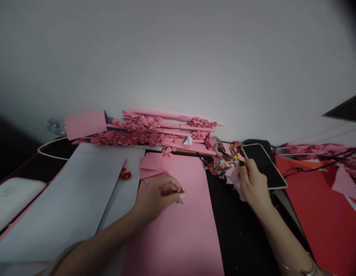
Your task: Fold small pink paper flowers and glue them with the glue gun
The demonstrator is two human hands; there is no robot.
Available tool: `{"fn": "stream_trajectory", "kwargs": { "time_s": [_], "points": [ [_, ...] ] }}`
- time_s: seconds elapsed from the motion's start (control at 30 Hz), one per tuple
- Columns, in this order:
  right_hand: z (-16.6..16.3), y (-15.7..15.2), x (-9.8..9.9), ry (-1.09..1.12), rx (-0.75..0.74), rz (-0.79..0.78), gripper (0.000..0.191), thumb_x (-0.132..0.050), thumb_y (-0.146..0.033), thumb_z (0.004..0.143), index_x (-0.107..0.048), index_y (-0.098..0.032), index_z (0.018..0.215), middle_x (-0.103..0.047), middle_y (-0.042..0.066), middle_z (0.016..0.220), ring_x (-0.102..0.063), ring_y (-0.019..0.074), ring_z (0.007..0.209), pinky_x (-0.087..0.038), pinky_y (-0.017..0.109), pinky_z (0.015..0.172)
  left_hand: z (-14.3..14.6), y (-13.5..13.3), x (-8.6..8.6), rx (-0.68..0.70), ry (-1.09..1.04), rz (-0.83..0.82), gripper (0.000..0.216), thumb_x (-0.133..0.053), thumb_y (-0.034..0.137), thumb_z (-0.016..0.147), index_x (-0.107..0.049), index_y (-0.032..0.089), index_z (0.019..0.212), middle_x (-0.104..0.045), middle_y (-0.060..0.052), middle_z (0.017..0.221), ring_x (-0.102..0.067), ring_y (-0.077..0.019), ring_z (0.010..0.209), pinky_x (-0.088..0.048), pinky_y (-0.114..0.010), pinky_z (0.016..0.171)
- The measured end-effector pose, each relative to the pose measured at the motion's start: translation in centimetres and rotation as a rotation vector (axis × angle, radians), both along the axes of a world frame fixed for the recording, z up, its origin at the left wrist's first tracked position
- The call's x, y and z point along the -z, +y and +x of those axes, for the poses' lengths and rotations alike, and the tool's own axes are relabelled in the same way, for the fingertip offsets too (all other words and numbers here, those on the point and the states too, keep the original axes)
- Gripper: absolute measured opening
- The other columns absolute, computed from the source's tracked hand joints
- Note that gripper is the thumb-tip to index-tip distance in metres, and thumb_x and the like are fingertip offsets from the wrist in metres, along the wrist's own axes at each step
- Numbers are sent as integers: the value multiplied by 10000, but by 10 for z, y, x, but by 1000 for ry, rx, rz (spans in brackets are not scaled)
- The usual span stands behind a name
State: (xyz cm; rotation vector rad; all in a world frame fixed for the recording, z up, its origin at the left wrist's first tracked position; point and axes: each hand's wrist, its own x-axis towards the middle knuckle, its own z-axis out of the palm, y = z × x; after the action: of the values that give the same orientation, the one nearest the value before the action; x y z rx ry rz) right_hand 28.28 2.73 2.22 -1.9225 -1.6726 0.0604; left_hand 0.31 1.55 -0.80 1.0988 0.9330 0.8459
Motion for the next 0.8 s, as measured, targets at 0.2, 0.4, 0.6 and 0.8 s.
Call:
{"fn": "stream_trajectory", "kwargs": {
  "time_s": [0.2, 0.4, 0.6, 0.8],
  "points": [
    [0, -2, 4, 0, -51, 34, 187, -372, -281, 908, -364, -233, 728, -384, -50, 541, -404, 136, 463, -305, 243, 480, 0, -1, -4, -7, 14, -2, 119, -719, 134, 664, -607, 157, 696, -655, 17, 641, -651, -128, 611, -515, -250, 622],
    [-5, -1, 3, -1, -98, 176, 205, -377, -246, 911, -422, -218, 713, -471, 24, 732, -490, 194, 690, -377, 305, 629, 0, 0, -4, -9, 0, -5, 119, -717, 138, 663, -603, 156, 690, -643, 21, 643, -645, -122, 608, -508, -242, 614],
    [-6, -2, 1, 362, -14, 209, 274, -437, -333, 925, -442, -215, 678, -408, -23, 650, -405, 149, 578, -333, 275, 531, 0, 0, -2, -2, -16, 1, 126, -725, 157, 670, -602, 152, 696, -638, 17, 650, -642, -124, 616, -511, -248, 622],
    [-7, 3, 3, 1010, -93, 288, 243, -613, -380, 832, -495, -211, 703, -506, -22, 735, -445, 106, 520, -335, 227, 437, 0, 0, -1, -4, -17, -3, 126, -726, 168, 670, -604, 157, 696, -643, 18, 654, -644, -125, 615, -508, -249, 615]
  ]
}}
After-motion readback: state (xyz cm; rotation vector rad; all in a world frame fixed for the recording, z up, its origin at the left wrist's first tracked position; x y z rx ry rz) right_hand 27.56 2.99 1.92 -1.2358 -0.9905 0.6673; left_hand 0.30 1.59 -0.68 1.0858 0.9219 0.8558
